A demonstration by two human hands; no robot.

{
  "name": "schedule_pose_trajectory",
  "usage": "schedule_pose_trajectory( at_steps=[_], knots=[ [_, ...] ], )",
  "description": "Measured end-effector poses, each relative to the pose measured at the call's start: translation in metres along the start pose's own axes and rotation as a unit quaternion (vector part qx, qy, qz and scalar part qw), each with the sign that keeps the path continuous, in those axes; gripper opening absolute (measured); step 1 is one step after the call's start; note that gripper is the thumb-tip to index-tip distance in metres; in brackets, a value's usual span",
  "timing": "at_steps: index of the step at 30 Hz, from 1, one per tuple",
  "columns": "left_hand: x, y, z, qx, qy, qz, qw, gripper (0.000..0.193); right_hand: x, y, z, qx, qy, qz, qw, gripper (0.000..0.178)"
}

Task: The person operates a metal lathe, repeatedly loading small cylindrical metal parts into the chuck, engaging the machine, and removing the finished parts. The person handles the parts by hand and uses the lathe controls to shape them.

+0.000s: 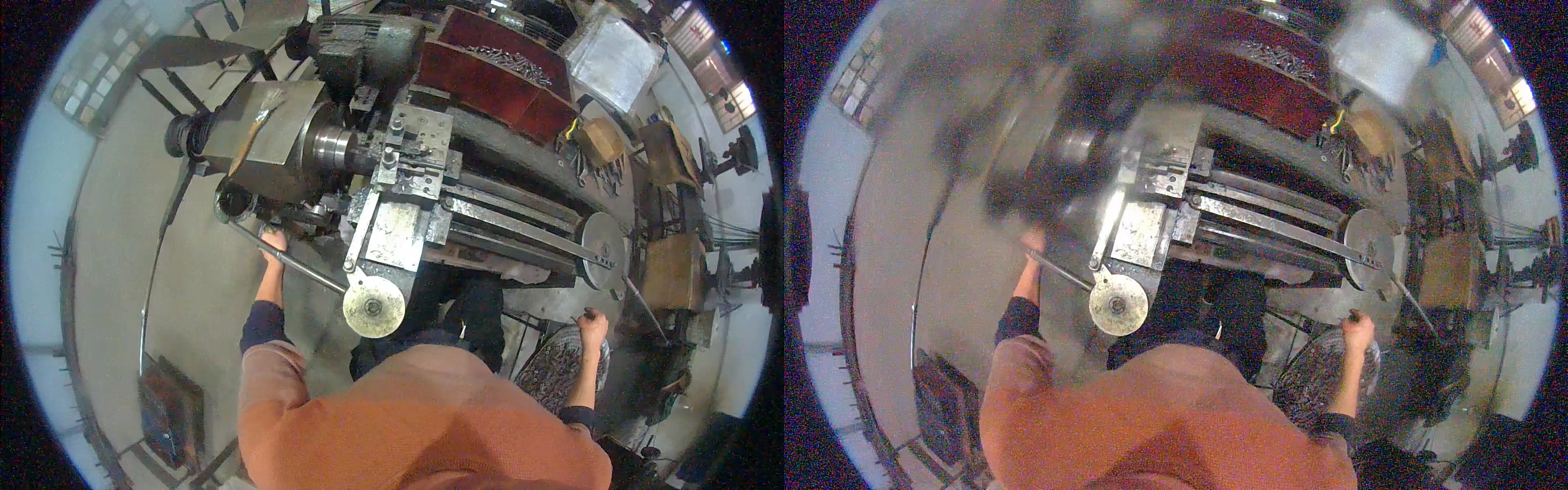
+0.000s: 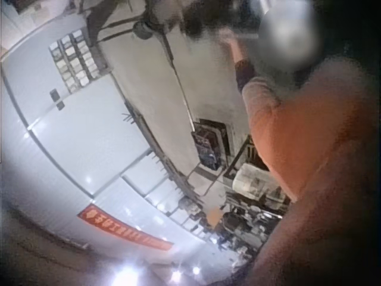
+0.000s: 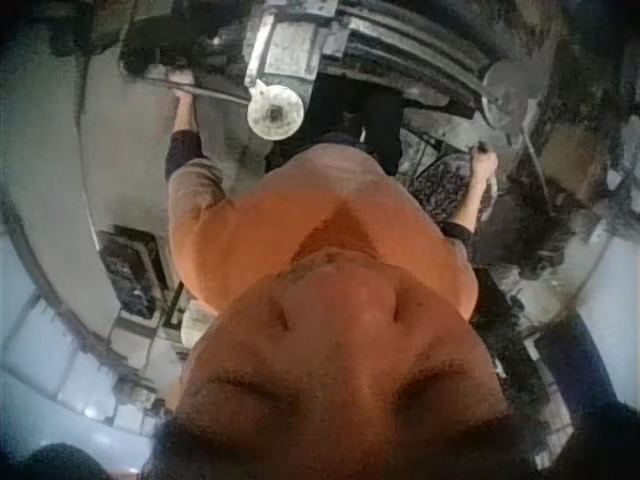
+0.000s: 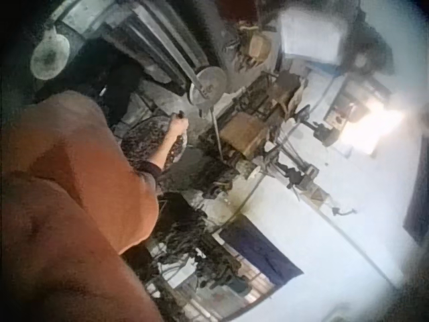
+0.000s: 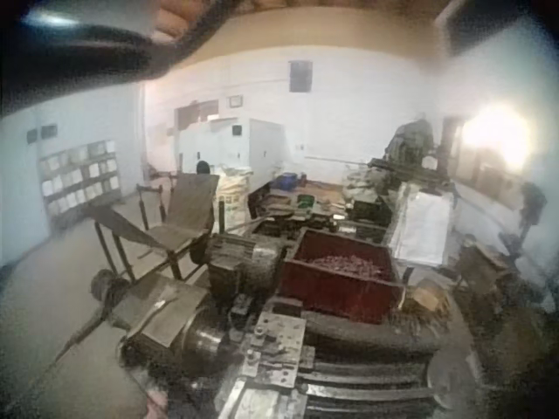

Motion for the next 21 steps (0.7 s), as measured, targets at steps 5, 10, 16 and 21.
schedule_pose_trajectory(
  at_steps=[5, 10, 16, 21],
  knots=[
    [-0.006, -0.015, 0.048, 0.160, 0.176, -0.091, 0.967, 0.027, 0.005, 0.047, 0.047, 0.019, -0.046, 0.090, 0.995, 0.032],
    [-0.002, 0.023, 0.035, 0.098, 0.169, -0.020, 0.981, 0.030, 0.028, 0.170, 0.107, 0.081, -0.076, 0.200, 0.973, 0.033],
    [-0.001, 0.029, 0.131, 0.017, 0.048, -0.164, 0.985, 0.028, 0.020, 0.401, 0.118, 0.209, -0.002, 0.468, 0.859, 0.036],
    [-0.013, 0.052, 0.348, 0.099, -0.261, -0.141, 0.950, 0.036, -0.045, 0.583, 0.083, 0.052, 0.043, 0.661, 0.747, 0.031]
  ],
)
Point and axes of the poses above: each hand's wrist, its own x-axis towards the middle knuckle, its own z-axis out of the back of the hand, y = z × x, the point moved 6 cm from there along x, towards the middle knuckle, and after that the axes turned 2 degrees about y, right-handed, at the moved point
